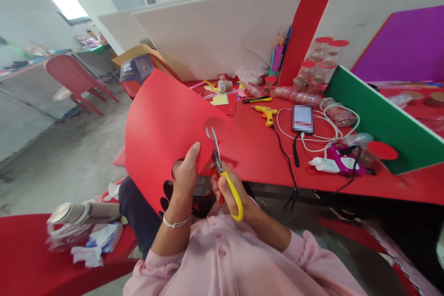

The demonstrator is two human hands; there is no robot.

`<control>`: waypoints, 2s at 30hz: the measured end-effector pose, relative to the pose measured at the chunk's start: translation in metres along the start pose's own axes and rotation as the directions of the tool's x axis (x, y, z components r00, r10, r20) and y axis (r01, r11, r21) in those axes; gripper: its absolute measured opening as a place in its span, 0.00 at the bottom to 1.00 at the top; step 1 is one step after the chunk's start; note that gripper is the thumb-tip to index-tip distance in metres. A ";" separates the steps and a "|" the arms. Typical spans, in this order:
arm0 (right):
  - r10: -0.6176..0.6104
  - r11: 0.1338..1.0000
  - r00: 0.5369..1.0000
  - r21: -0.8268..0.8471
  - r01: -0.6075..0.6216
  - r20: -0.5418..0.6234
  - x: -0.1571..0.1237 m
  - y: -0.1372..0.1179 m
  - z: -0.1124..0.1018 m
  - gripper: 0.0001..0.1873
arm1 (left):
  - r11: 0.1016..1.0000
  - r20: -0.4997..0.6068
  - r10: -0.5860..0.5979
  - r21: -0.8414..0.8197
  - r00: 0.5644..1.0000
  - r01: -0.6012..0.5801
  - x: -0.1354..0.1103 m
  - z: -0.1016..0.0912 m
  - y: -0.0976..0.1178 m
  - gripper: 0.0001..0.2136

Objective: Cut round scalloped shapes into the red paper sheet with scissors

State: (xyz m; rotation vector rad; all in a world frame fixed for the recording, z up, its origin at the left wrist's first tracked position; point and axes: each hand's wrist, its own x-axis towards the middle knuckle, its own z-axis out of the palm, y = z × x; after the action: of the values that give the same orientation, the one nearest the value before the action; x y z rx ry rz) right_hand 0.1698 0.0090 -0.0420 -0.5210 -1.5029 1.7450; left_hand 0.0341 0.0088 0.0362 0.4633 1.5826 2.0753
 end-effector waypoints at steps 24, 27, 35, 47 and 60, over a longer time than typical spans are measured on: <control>-0.021 0.998 1.000 -0.065 0.022 0.021 -0.003 -0.010 0.000 0.42 | 0.999 0.080 0.003 -0.051 0.997 0.001 0.001 -0.002 0.013 0.12; -0.024 0.996 0.999 -0.080 0.027 0.038 -0.002 -0.010 -0.002 0.42 | 0.998 0.111 -0.042 -0.052 0.993 0.048 0.002 -0.004 0.011 0.12; -0.064 0.990 0.998 -0.122 0.067 0.030 -0.003 -0.005 -0.003 0.37 | 0.996 0.142 -0.060 -0.063 0.988 0.069 0.007 -0.009 0.001 0.14; -0.068 0.994 0.998 -0.087 0.068 0.003 -0.003 -0.005 -0.002 0.37 | 0.994 0.127 -0.092 -0.040 0.988 0.098 0.002 -0.006 0.009 0.15; 0.011 1.000 1.000 0.007 -0.011 0.026 -0.008 -0.003 -0.003 0.42 | 0.997 0.181 -0.016 -0.067 0.983 0.028 0.013 -0.012 0.003 0.15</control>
State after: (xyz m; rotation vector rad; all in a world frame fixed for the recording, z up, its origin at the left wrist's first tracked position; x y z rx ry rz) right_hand 0.1773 0.0050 -0.0414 -0.5059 -1.5141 1.7715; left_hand 0.0163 0.0064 0.0354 0.5889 1.4012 2.0030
